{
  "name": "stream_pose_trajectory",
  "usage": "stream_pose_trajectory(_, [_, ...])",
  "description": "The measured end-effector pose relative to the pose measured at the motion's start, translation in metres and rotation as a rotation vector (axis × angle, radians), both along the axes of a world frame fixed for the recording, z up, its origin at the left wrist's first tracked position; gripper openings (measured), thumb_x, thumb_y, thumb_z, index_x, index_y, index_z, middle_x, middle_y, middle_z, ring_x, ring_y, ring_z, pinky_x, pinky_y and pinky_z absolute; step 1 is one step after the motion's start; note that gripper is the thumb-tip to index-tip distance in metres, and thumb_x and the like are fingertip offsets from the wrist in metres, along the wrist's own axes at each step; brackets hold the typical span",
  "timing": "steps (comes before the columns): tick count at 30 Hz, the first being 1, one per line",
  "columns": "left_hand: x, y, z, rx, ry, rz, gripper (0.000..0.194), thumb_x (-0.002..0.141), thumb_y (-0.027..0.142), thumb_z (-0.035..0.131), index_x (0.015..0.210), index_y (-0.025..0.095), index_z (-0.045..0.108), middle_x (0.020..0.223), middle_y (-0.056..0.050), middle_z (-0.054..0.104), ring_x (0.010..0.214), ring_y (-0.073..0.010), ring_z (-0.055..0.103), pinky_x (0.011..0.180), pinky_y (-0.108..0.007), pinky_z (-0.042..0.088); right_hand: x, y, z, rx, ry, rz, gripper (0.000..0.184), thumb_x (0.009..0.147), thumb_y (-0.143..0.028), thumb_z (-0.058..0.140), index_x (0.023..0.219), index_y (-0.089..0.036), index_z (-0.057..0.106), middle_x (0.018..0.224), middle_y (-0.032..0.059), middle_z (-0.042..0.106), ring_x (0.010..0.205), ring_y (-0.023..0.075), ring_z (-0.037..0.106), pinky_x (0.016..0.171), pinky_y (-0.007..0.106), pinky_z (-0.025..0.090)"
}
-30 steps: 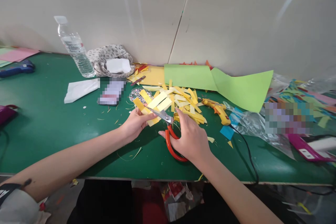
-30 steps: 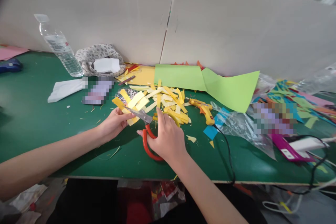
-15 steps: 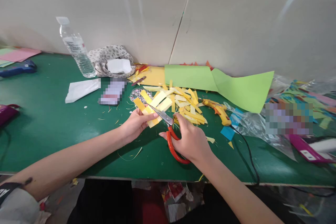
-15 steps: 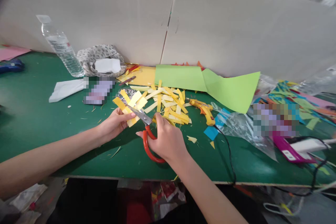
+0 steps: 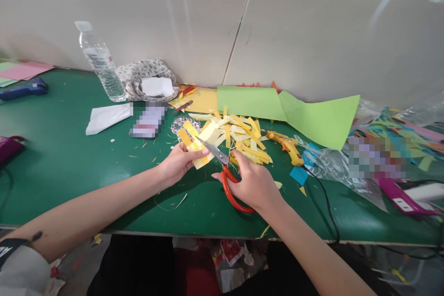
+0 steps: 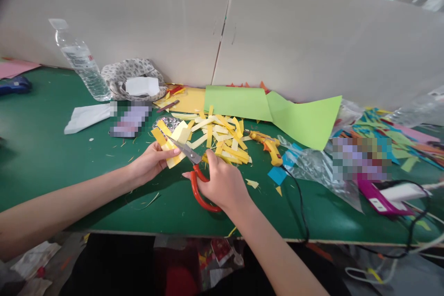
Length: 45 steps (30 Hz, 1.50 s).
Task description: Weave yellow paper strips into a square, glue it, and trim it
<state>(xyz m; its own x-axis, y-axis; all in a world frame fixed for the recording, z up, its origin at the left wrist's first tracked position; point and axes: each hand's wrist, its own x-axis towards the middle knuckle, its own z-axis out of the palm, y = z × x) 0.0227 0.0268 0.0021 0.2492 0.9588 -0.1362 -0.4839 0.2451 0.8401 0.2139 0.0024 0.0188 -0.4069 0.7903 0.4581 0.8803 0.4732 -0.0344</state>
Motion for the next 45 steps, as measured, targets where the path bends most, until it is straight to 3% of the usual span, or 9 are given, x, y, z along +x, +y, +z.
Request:
stream_pose_trajectory(7, [0.001, 0.0, 0.0, -0.016, 0.003, -0.024, 0.034, 0.066, 0.018, 0.075, 0.098, 0.012, 0.065, 0.097, -0.009, 0.07, 0.082, -0.0164, 0.067, 0.077, -0.025, 0.053, 0.002, 0.002, -0.002, -0.013, 0.0, 0.012, 0.062, 0.08, -0.053, 0.045, 0.107, 0.001, 0.058, 0.055, 0.0079, 0.061, 0.045, 0.0178, 0.055, 0.044, 0.028, 0.036])
stream_pose_trajectory(11, [0.0, -0.001, 0.002, -0.027, 0.026, -0.013, 0.034, 0.066, 0.018, 0.075, 0.097, 0.012, 0.065, 0.096, -0.008, 0.07, 0.081, -0.015, 0.066, 0.075, -0.023, 0.053, 0.006, 0.002, 0.004, -0.177, 0.091, 0.01, 0.061, 0.078, -0.055, 0.047, 0.112, -0.005, 0.056, 0.056, 0.004, 0.058, 0.047, 0.0165, 0.053, 0.047, 0.027, 0.037])
stream_pose_trajectory(15, [-0.002, 0.003, 0.001, -0.047, 0.029, 0.05, 0.035, 0.063, 0.017, 0.077, 0.096, 0.012, 0.065, 0.092, -0.007, 0.071, 0.076, -0.0139, 0.066, 0.071, -0.023, 0.054, 0.014, 0.004, 0.014, -0.357, 0.283, -0.069, 0.055, 0.077, -0.054, 0.049, 0.114, -0.013, 0.051, 0.06, 0.0011, 0.058, 0.052, 0.0163, 0.054, 0.049, 0.026, 0.038])
stream_pose_trajectory(19, [-0.003, 0.005, 0.002, -0.066, 0.038, 0.078, 0.036, 0.065, 0.019, 0.076, 0.098, 0.011, 0.064, 0.096, -0.01, 0.069, 0.078, -0.0155, 0.066, 0.07, -0.024, 0.054, 0.021, 0.007, 0.018, -0.362, 0.45, -0.207, 0.047, 0.081, -0.053, 0.042, 0.11, -0.016, 0.05, 0.062, 0.0013, 0.059, 0.052, 0.016, 0.054, 0.049, 0.026, 0.038])
stream_pose_trajectory(24, [-0.002, 0.005, 0.004, -0.04, 0.045, 0.13, 0.032, 0.066, 0.021, 0.075, 0.095, 0.011, 0.065, 0.093, -0.01, 0.07, 0.076, -0.0159, 0.065, 0.067, -0.025, 0.054, 0.023, 0.004, 0.013, -0.32, 0.263, -0.282, 0.055, 0.076, -0.051, 0.049, 0.119, -0.016, 0.047, 0.066, 0.0031, 0.061, 0.059, 0.0206, 0.059, 0.051, 0.028, 0.04])
stream_pose_trajectory(29, [-0.004, 0.008, 0.003, -0.007, 0.062, 0.209, 0.029, 0.064, 0.021, 0.076, 0.09, 0.011, 0.066, 0.088, -0.007, 0.071, 0.068, -0.0122, 0.065, 0.057, -0.018, 0.051, 0.016, -0.01, 0.006, -0.247, 0.083, -0.13, 0.061, 0.074, -0.053, 0.051, 0.119, -0.012, 0.05, 0.073, 0.0074, 0.065, 0.065, 0.0226, 0.063, 0.052, 0.029, 0.043])
stream_pose_trajectory(37, [-0.004, 0.006, 0.005, 0.037, 0.033, 0.12, 0.032, 0.066, 0.019, 0.075, 0.095, 0.011, 0.065, 0.095, -0.01, 0.07, 0.081, -0.019, 0.067, 0.07, -0.027, 0.054, 0.013, -0.012, 0.001, -0.249, 0.002, -0.11, 0.059, 0.078, -0.054, 0.046, 0.118, -0.012, 0.051, 0.073, 0.0081, 0.067, 0.066, 0.0233, 0.065, 0.051, 0.03, 0.045])
stream_pose_trajectory(45, [-0.004, 0.006, 0.004, 0.015, 0.063, 0.053, 0.03, 0.066, 0.017, 0.075, 0.094, 0.011, 0.066, 0.096, -0.011, 0.071, 0.081, -0.0176, 0.067, 0.072, -0.025, 0.053, 0.013, -0.012, 0.004, -0.289, 0.017, -0.111, 0.06, 0.077, -0.052, 0.048, 0.12, -0.01, 0.051, 0.069, 0.0067, 0.066, 0.064, 0.0221, 0.064, 0.051, 0.029, 0.044])
